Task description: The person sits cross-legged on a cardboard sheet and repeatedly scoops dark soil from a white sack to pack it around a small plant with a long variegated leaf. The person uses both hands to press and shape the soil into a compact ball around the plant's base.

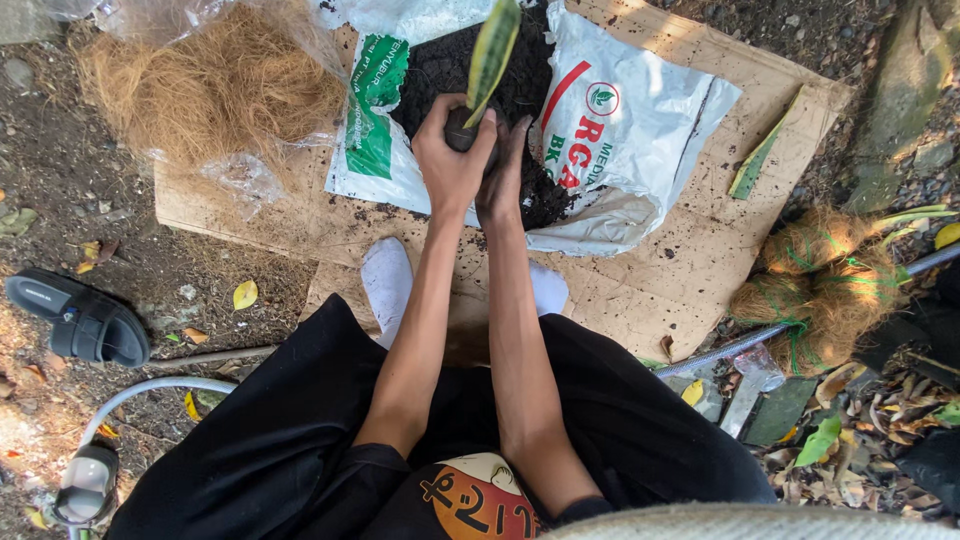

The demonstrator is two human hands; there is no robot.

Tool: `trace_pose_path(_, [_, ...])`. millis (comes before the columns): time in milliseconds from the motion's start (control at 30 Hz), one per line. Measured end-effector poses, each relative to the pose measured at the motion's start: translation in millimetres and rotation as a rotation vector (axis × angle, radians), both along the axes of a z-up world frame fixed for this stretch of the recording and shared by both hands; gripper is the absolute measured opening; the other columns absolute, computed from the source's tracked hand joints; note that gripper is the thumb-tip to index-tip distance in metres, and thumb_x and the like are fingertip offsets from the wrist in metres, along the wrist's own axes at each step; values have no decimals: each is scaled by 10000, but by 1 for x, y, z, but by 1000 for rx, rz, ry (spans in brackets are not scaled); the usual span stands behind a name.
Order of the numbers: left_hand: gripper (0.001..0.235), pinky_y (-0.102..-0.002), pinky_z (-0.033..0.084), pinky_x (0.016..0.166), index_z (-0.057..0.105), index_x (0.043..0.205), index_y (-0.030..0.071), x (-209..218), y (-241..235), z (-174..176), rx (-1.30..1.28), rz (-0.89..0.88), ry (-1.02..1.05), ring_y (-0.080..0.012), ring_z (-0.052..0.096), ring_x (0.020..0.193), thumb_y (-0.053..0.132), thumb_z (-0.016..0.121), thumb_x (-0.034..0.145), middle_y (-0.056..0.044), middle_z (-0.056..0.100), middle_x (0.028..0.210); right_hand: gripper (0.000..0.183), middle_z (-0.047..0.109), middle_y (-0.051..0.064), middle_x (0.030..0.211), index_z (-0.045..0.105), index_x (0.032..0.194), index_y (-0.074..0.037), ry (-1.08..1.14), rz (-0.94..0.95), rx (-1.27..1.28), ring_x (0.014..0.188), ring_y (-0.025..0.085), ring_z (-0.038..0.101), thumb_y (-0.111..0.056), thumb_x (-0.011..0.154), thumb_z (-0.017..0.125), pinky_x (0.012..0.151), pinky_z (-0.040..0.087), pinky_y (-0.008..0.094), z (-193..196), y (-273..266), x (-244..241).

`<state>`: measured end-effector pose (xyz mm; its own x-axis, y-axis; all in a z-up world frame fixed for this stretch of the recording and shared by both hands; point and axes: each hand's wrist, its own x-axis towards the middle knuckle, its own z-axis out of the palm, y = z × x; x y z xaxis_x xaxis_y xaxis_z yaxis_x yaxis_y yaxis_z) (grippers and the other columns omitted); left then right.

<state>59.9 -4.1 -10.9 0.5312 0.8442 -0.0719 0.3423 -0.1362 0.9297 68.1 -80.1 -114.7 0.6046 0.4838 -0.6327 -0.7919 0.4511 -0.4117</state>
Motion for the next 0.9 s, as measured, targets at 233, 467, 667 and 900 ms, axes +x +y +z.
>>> trace_pose_path(233, [366, -365, 520, 849, 675, 1082, -3, 4, 12, 17, 248, -178, -14, -286, 688, 950, 227, 836, 847, -143, 699, 1020, 716, 695, 116, 1145, 627, 1233, -51, 194, 3, 15, 1027, 226, 689, -689, 973, 431, 934, 584, 389, 8, 0, 14])
trace_pose_path(467, [216, -345, 569, 708, 687, 979, 7, -2, 21, 5, 57, -250, -45, -249, 754, 754, 174, 775, 872, -111, 730, 862, 639, 668, 67, 1085, 625, 1250, -44, 111, -78, 92, 973, 188, 644, -637, 1083, 454, 895, 559, 352, -5, 11, 3])
trace_pose_path(667, [255, -350, 575, 723, 704, 1020, 9, -9, 22, -6, -3, -121, 3, -237, 741, 790, 195, 788, 868, -105, 744, 908, 667, 658, 68, 1092, 631, 1246, -32, -7, -10, 40, 1000, 178, 638, -636, 1071, 407, 905, 554, 328, 9, 15, 2])
trace_pose_path(900, [338, -359, 585, 788, 697, 1058, -5, -9, 20, -18, 82, -315, -73, -233, 730, 887, 226, 828, 850, -133, 733, 985, 627, 658, 74, 1064, 618, 1243, -52, 101, -95, 8, 944, 196, 648, -613, 1051, 411, 818, 575, 351, -11, 3, 7])
